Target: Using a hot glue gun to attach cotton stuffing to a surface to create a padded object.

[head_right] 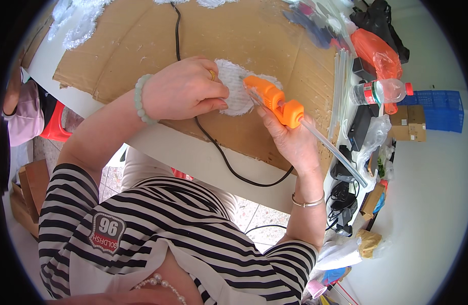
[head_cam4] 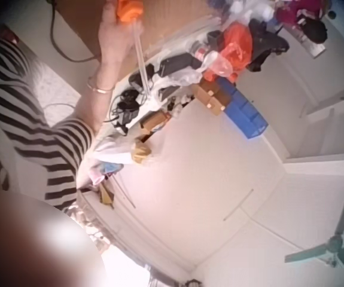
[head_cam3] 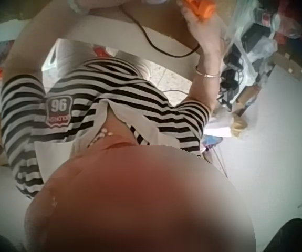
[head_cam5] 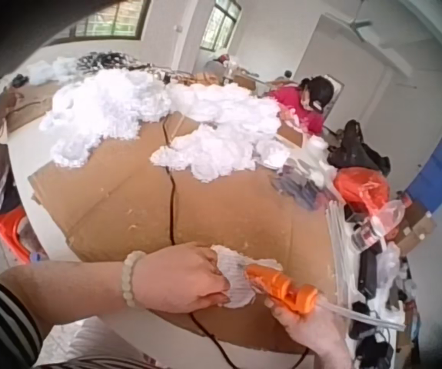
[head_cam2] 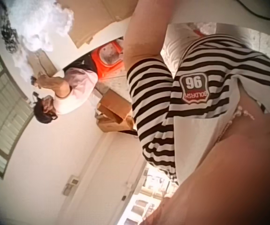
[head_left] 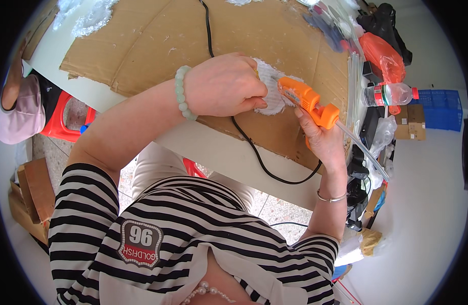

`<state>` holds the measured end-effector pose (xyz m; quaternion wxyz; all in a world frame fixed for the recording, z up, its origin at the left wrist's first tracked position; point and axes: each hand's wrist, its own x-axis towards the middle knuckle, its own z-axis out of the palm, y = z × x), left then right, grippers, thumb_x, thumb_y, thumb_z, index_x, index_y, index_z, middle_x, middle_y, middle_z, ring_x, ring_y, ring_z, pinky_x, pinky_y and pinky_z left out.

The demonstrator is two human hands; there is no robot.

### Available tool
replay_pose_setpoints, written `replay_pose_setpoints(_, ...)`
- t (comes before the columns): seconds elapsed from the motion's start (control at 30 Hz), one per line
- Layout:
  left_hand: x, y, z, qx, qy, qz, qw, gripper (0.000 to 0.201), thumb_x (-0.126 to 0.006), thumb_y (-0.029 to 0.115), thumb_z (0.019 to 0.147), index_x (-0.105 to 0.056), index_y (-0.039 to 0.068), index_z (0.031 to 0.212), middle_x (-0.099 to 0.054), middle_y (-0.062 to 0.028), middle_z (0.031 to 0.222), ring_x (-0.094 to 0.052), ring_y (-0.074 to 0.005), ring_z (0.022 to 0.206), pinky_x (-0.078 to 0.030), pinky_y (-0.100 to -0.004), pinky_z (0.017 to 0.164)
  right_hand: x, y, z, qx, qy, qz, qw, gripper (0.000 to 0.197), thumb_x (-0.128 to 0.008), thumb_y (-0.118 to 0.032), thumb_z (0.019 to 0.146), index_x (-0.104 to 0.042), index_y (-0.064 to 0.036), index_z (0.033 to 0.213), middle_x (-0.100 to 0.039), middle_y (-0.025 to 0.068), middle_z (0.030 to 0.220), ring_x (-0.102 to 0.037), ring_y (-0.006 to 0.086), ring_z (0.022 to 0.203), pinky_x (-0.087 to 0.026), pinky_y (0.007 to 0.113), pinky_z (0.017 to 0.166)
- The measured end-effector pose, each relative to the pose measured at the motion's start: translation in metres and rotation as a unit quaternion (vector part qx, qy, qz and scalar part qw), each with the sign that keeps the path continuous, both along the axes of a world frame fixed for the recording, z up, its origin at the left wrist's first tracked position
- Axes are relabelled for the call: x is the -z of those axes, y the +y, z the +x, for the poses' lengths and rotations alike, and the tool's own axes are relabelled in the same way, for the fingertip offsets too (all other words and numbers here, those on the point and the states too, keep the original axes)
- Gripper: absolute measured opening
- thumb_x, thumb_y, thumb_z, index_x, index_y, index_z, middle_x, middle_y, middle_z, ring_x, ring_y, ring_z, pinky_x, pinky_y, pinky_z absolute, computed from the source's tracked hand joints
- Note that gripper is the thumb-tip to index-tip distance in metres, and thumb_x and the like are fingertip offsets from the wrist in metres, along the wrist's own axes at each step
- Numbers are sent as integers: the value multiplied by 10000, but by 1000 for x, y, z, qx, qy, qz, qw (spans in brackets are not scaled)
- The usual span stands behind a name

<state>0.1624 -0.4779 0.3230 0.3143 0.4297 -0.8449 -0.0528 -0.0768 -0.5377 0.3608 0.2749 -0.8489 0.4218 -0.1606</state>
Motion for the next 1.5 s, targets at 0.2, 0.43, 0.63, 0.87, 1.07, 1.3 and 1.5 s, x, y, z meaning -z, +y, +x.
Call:
replay_pose_setpoints(0.2,-6,6,-5,-25,-80,-3,996,180,-700,201,712,-594,56,723,-612,-57,647,-562,-260,675,-468,-344,666,4,-6,4,-1,26,-1,1000,275,-662,-290,849,-637,-19,888,-514,-17,639,-459,71,593,-379,237,536)
replay_pose_setpoints(0.43,0,6,-6,-24,-75,-42,996,184,-685,208,709,-593,57,659,-588,-60,616,-570,-261,586,-466,-353,577,-3,-7,18,-36,20,22,999,292,-652,-312,855,-629,-30,926,-541,-16,678,-472,78,617,-393,238,563)
replay_pose_setpoints(0.63,-2,8,-6,-24,-81,-34,996,182,-683,209,714,-598,55,667,-594,-62,634,-576,-258,570,-469,-356,560,-4,-10,24,-42,31,39,998,298,-662,-307,846,-626,-23,932,-553,1,699,-489,92,649,-412,259,588)
replay_pose_setpoints(0.87,-6,11,-8,-37,-95,-18,995,187,-702,185,696,-566,57,684,-564,-50,625,-568,-241,576,-457,-348,555,-5,-12,27,-55,29,52,997,302,-662,-309,849,-620,-24,942,-563,-5,730,-488,90,677,-421,250,618)
replay_pose_setpoints(1.07,-4,14,-7,-32,-94,-25,995,203,-701,177,693,-543,55,654,-513,-60,561,-551,-237,557,-441,-351,535,-5,-13,26,-66,-16,79,995,315,-658,-317,854,-613,-20,950,-581,-9,759,-502,93,701,-428,250,639)
replay_pose_setpoints(1.3,-10,18,-10,-35,-138,-23,990,215,-696,186,697,-538,54,636,-524,-44,541,-551,-216,576,-415,-332,551,-2,-10,27,-69,-38,104,991,304,-657,-301,856,-614,-21,966,-584,-4,772,-507,92,715,-429,249,650)
replay_pose_setpoints(1.5,-11,17,-10,-39,-134,-19,990,200,-696,175,684,-544,56,631,-533,-41,547,-554,-211,580,-417,-327,567,1,-10,27,-59,-18,89,994,276,-659,-279,852,-621,-27,958,-588,-1,750,-506,89,690,-429,249,631)
